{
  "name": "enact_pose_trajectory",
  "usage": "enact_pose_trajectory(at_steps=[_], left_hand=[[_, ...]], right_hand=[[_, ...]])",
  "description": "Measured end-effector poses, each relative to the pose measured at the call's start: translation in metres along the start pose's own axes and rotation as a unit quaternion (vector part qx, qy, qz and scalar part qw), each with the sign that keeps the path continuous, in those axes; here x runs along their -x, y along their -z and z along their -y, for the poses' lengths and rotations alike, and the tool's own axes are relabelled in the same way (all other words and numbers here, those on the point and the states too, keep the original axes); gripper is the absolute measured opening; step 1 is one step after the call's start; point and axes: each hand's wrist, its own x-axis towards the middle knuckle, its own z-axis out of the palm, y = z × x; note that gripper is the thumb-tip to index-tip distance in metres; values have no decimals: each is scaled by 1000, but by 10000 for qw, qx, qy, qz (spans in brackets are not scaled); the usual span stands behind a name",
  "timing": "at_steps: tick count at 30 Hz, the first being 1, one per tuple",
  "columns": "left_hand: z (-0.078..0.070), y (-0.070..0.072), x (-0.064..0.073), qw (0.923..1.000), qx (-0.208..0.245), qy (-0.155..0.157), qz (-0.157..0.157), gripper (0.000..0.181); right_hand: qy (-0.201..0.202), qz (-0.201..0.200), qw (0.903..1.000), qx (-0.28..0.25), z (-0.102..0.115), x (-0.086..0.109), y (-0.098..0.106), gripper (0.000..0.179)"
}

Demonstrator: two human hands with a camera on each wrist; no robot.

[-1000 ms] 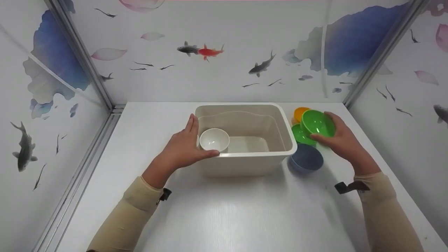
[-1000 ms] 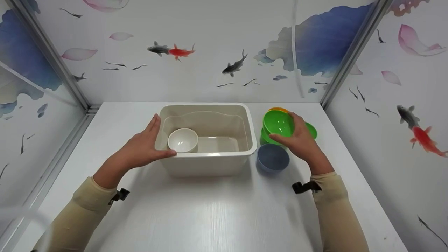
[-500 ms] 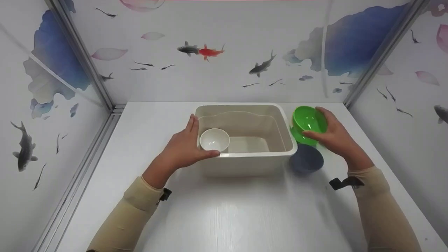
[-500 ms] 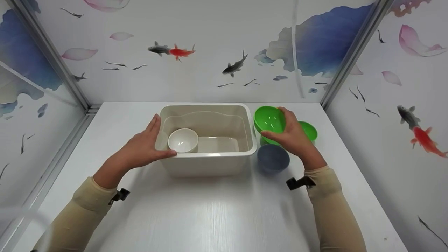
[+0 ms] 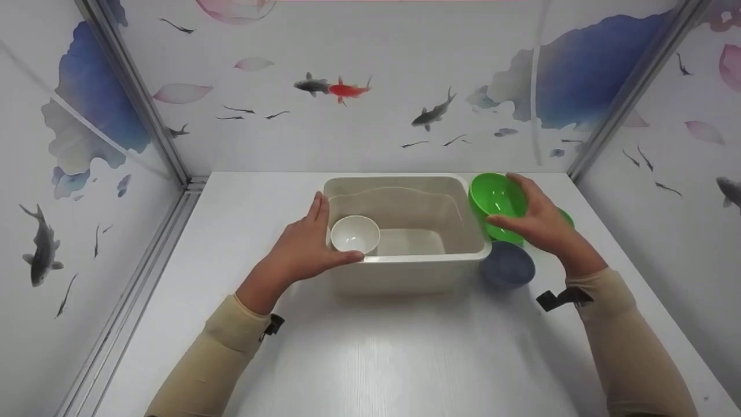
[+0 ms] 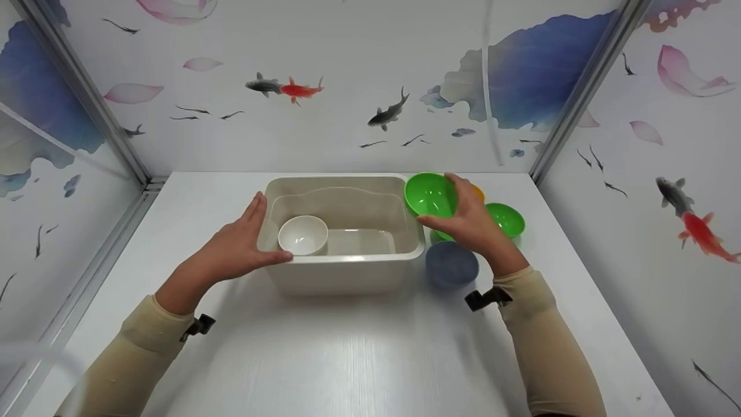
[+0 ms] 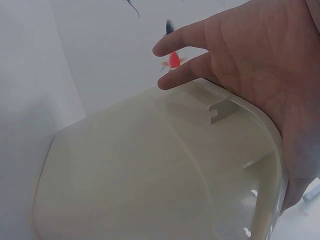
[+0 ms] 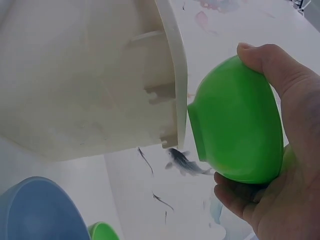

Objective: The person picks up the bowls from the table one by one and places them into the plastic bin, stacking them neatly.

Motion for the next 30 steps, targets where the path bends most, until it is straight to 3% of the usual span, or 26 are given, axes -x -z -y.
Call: enact_pose_trajectory(at_steps=[17,30], left_hand=[[0,-1,0,9999,27,66,108,151],[1,-2,-2,9999,4,73,104,152]], right_hand=[[201,312,9993,98,25,-10,-9,109],[571,307,9976,251,37,-23,-22,108]])
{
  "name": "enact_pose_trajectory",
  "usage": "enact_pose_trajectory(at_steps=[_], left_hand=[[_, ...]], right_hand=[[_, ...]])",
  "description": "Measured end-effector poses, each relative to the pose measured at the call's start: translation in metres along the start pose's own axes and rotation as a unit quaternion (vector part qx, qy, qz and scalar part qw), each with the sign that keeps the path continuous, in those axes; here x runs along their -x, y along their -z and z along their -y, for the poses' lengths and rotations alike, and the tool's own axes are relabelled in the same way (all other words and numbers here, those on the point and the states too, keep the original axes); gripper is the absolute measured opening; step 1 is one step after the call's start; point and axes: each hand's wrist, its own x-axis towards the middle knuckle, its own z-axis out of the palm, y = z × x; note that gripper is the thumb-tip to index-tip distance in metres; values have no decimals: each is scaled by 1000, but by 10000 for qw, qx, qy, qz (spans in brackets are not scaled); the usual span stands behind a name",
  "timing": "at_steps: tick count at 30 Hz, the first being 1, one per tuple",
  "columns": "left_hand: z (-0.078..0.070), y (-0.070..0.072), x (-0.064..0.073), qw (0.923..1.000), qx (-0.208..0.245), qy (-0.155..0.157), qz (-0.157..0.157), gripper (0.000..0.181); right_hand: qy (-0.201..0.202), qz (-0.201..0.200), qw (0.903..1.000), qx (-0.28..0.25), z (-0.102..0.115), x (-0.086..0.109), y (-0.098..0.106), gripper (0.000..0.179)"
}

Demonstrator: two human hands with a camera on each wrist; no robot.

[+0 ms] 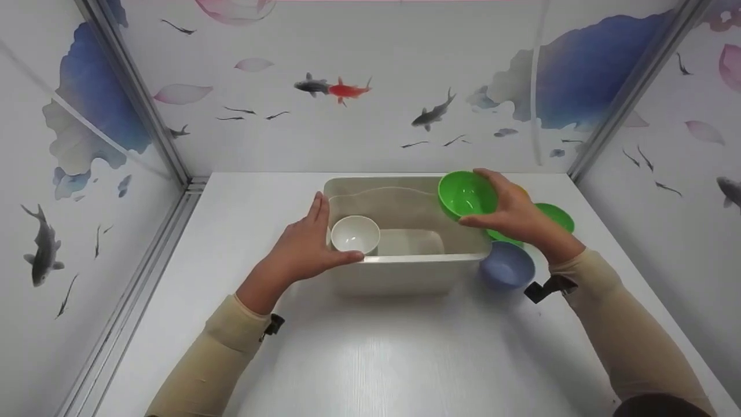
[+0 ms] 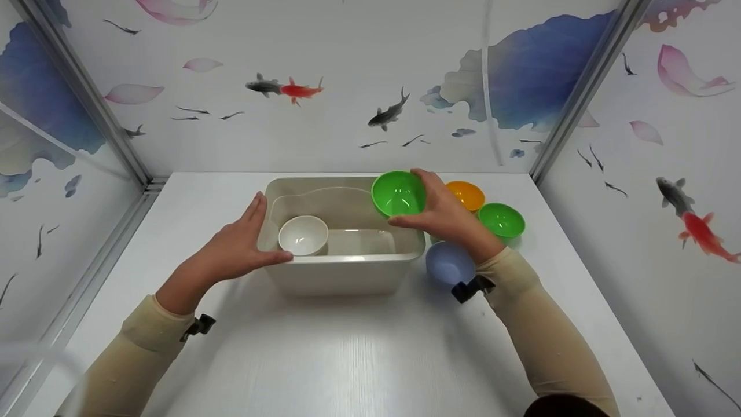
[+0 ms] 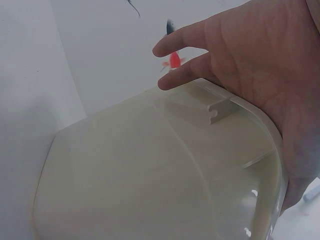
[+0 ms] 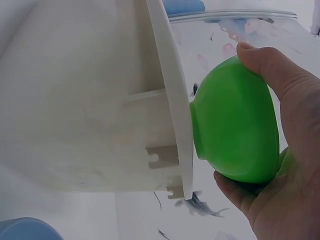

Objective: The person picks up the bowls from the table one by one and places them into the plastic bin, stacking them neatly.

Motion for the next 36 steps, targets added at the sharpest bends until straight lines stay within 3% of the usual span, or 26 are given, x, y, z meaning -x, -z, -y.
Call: enact_pose_trajectory(at_steps=[11,18,28,36], left_hand=[[-2,2,1,10000,24,-52,-10,150],[-2,2,1,10000,14,-59,-27,150],[0,0,0,10000,-7,-14,-19,152],[0,0,-1,10000,1,-8,-35,152]], right_hand=[[-96,312,9995,-53,12,-12,-4,112],[97,523,9984,-166,19,-21,-10,114],[-122,929,9953,-257,31,-34,-17,116],[-60,1104,9934,-312,37,-43,-22,116]])
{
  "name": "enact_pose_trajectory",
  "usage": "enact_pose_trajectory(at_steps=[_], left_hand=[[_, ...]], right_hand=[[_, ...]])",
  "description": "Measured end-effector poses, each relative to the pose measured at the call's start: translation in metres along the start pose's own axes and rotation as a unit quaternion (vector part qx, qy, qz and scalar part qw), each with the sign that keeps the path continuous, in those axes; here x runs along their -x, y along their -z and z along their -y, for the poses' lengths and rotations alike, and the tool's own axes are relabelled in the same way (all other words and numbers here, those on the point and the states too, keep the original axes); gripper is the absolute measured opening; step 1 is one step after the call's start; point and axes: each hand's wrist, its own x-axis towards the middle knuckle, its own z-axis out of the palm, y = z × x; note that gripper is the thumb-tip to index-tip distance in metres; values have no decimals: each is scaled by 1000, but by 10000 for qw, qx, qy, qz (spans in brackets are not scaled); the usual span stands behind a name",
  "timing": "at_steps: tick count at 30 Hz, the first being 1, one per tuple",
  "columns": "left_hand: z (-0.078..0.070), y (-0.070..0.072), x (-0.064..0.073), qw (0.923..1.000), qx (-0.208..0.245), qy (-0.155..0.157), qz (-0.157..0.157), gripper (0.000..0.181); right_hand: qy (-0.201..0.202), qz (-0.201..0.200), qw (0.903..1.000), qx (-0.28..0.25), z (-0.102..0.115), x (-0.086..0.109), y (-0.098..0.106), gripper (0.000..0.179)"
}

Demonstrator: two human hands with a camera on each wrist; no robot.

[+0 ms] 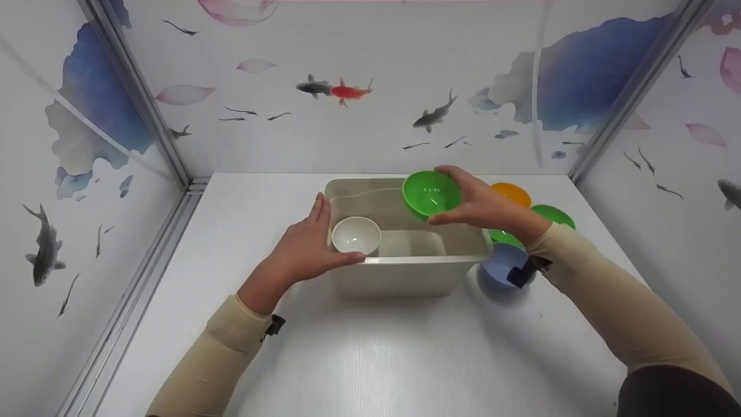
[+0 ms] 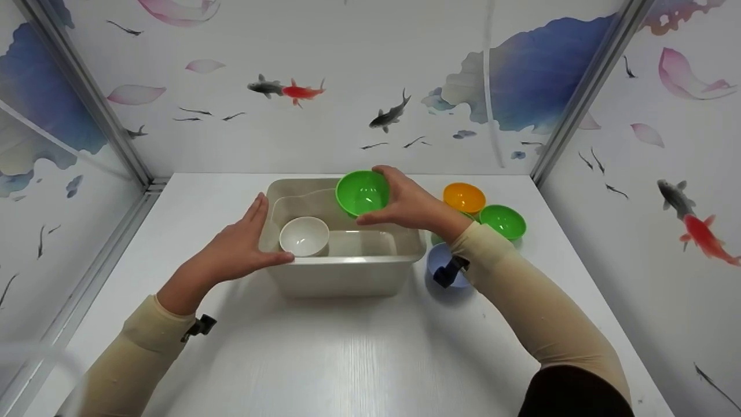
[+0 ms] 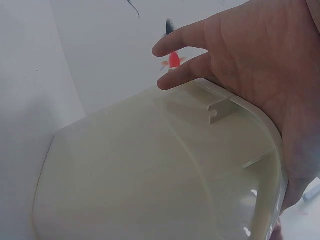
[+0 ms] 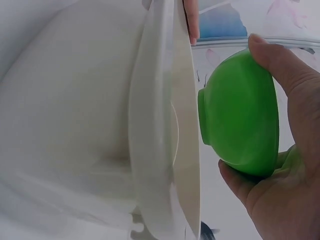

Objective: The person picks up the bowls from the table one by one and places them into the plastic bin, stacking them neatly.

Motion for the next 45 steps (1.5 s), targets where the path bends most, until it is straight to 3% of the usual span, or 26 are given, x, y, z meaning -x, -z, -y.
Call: enact_pose_trajectory(at_steps=[23,30,45], left_hand=[[-2,3,3,9999,50,-78,-96,151],[-2,2,1,9999,79,-33,-56,152],[-1,-1,0,9999,14,-67,-112,149]], right_hand=[[479,298,9984,104,15,-34,-8,112],[455,360,9983,108,20,-45,-10,113],[748,547,9956,161,23,-76,-28,113]])
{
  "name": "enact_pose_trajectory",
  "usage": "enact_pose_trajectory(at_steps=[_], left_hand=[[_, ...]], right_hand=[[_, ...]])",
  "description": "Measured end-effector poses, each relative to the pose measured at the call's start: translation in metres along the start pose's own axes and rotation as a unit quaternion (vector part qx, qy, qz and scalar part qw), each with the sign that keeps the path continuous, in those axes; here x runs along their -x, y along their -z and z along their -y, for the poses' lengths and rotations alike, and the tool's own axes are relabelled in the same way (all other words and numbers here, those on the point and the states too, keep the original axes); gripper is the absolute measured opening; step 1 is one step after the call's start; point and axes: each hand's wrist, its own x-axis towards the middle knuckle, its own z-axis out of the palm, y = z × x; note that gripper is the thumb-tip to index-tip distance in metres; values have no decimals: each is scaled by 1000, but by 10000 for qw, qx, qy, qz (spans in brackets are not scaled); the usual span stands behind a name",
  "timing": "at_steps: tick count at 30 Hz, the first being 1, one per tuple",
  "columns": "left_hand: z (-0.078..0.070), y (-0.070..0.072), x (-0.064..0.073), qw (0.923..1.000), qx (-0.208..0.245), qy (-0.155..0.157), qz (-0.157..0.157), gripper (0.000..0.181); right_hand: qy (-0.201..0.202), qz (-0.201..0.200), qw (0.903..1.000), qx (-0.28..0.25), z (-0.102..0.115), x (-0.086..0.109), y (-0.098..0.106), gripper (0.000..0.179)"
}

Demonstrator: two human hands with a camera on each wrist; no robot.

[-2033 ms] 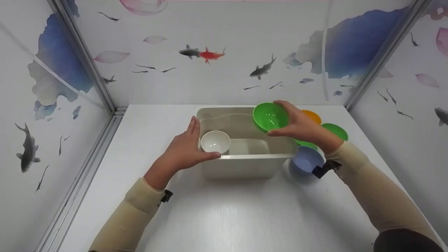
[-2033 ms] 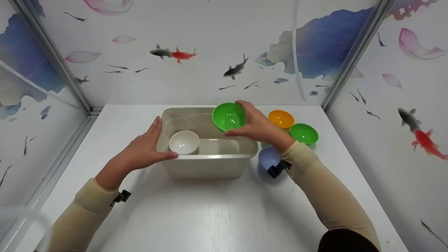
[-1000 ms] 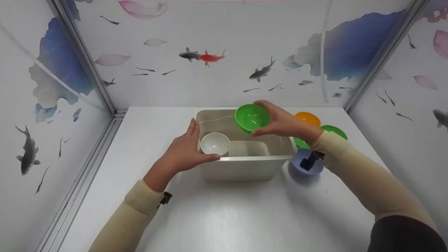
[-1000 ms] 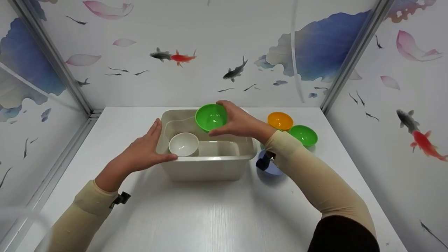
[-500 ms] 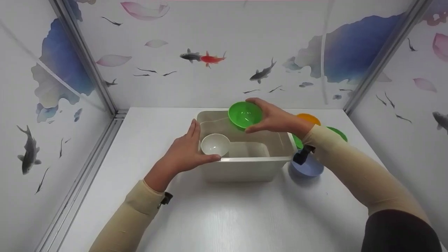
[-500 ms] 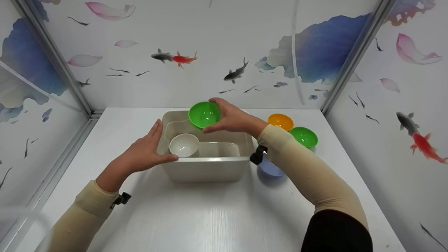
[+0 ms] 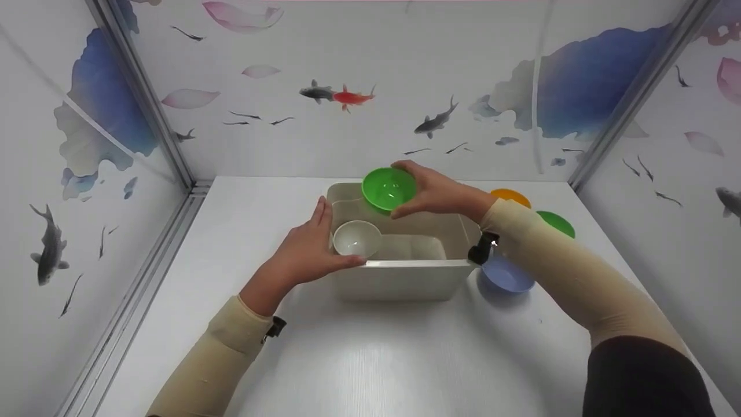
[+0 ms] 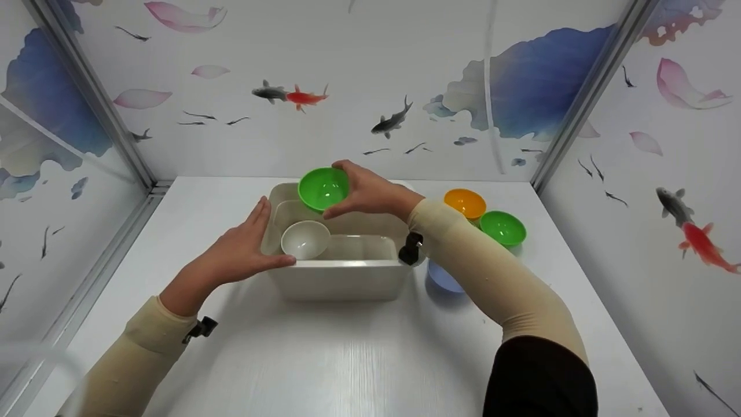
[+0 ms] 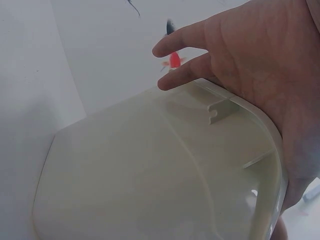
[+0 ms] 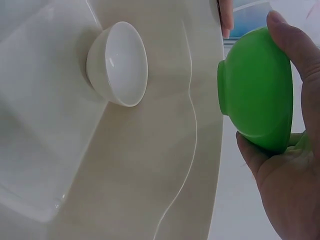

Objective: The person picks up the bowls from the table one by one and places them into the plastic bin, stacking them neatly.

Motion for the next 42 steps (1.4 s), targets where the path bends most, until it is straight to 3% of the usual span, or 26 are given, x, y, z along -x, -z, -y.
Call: enact_pose_trajectory(at_steps=[17,25,38,42], left_hand=[[-3,2,2,10000,65,8,28,149],[-1,0,1,10000,38,-5,20,151],[-1,0,2,9999,87,-9,-49,151],[-1,0,2,10000,67,-16,-54,150]], right_hand=[[236,466,9984,217,-14,-31,-17,105],[251,602,9962,574,-13,-35,-28,108],[737,946,9896,791,-23,-42,-51,105],[762,999,9860,1099,-24,-43,-56,107]])
